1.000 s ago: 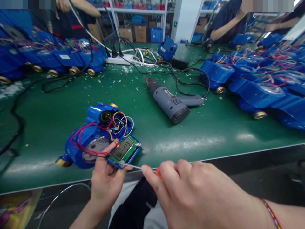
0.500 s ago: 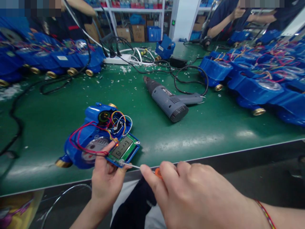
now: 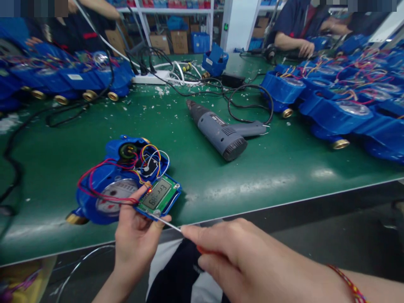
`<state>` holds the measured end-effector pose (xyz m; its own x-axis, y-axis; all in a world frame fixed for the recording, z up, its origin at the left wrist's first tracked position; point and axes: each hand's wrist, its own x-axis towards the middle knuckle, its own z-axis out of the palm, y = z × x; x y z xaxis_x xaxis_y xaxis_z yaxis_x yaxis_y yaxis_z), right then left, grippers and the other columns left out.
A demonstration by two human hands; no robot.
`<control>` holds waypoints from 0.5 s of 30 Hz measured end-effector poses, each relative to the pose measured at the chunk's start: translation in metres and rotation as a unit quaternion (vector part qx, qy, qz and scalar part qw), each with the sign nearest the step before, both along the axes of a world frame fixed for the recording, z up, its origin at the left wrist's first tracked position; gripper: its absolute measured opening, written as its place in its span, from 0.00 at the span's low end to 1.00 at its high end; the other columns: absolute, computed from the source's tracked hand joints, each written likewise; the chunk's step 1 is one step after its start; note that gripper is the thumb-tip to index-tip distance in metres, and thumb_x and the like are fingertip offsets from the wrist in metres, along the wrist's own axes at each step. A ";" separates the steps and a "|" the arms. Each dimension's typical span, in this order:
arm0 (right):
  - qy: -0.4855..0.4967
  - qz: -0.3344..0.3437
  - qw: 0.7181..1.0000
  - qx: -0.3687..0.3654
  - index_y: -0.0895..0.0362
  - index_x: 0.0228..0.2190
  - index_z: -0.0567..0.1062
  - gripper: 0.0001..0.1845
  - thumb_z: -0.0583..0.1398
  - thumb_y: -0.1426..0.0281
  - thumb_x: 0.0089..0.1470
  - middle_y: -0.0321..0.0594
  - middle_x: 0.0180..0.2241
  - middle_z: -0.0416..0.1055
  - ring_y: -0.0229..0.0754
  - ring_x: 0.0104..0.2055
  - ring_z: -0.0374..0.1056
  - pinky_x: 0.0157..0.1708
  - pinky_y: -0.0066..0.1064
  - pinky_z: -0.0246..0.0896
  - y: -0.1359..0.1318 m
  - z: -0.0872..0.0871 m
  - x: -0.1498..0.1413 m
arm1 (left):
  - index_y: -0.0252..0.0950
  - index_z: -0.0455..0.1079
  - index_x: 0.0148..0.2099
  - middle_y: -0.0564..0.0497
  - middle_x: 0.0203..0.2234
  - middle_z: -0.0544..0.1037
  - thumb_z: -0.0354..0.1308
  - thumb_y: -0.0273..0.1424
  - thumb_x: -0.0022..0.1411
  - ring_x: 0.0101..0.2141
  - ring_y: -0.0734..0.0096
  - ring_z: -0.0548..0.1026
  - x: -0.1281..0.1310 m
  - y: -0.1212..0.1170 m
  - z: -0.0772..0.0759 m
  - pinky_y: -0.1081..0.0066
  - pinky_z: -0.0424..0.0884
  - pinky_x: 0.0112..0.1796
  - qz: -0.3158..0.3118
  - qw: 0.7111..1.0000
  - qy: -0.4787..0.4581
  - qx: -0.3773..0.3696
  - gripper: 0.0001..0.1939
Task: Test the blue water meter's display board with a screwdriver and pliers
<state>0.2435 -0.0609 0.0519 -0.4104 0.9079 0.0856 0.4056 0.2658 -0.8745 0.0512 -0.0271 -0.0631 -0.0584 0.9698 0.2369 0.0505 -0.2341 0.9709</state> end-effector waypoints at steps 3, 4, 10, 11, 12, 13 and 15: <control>-0.013 -0.038 0.999 0.003 0.36 0.54 0.72 0.26 0.59 0.76 0.61 0.21 0.46 0.75 0.31 0.42 0.75 0.40 0.11 0.66 -0.005 -0.004 0.010 | 0.41 0.63 0.58 0.50 0.48 0.80 0.67 0.21 0.52 0.46 0.71 0.79 0.001 0.000 0.002 0.82 0.73 0.46 0.000 0.999 -0.041 -0.019 0.32; -0.052 -0.057 0.997 0.025 0.34 0.56 0.68 0.25 0.59 0.71 0.62 0.21 0.48 0.74 0.31 0.44 0.74 0.42 0.13 0.66 -0.009 -0.007 0.016 | 0.42 0.63 0.58 0.50 0.49 0.79 0.68 0.22 0.53 0.47 0.71 0.78 0.001 0.000 0.002 0.82 0.72 0.47 -0.002 0.999 -0.047 -0.026 0.32; -0.259 -0.111 0.950 0.134 0.45 0.60 0.61 0.22 0.51 0.59 0.67 0.31 0.46 0.76 0.30 0.41 0.75 0.40 0.10 0.65 -0.031 -0.040 0.042 | 0.41 0.61 0.57 0.46 0.52 0.77 0.68 0.26 0.54 0.48 0.71 0.77 -0.001 -0.002 0.012 0.83 0.72 0.46 -0.011 0.994 -0.070 -0.086 0.31; -0.258 -0.120 0.947 0.148 0.46 0.58 0.63 0.19 0.51 0.60 0.67 0.31 0.45 0.76 0.30 0.41 0.75 0.41 0.11 0.66 -0.031 -0.045 0.043 | 0.41 0.61 0.57 0.47 0.52 0.77 0.67 0.26 0.54 0.49 0.72 0.77 -0.001 -0.002 0.014 0.83 0.72 0.47 -0.012 0.993 -0.074 -0.091 0.31; -0.255 -0.124 0.945 0.165 0.46 0.56 0.65 0.17 0.51 0.60 0.67 0.31 0.45 0.76 0.30 0.41 0.75 0.43 0.12 0.66 -0.030 -0.049 0.043 | 0.41 0.60 0.58 0.47 0.51 0.77 0.67 0.26 0.55 0.49 0.73 0.77 -0.001 -0.001 0.017 0.84 0.72 0.47 -0.014 0.992 -0.076 -0.097 0.30; -0.251 -0.124 0.943 0.181 0.47 0.55 0.65 0.16 0.50 0.60 0.68 0.31 0.45 0.76 0.30 0.42 0.75 0.44 0.13 0.66 -0.029 -0.052 0.043 | 0.41 0.60 0.58 0.48 0.51 0.78 0.66 0.27 0.56 0.49 0.73 0.77 -0.002 0.000 0.019 0.84 0.72 0.47 -0.013 0.992 -0.074 -0.101 0.30; -0.238 -0.109 0.944 0.200 0.49 0.54 0.65 0.15 0.49 0.63 0.68 0.32 0.45 0.76 0.30 0.42 0.75 0.45 0.12 0.65 -0.024 -0.054 0.041 | 0.41 0.58 0.59 0.47 0.51 0.77 0.66 0.28 0.57 0.49 0.73 0.77 -0.003 0.000 0.021 0.83 0.72 0.47 -0.007 0.992 -0.057 -0.115 0.30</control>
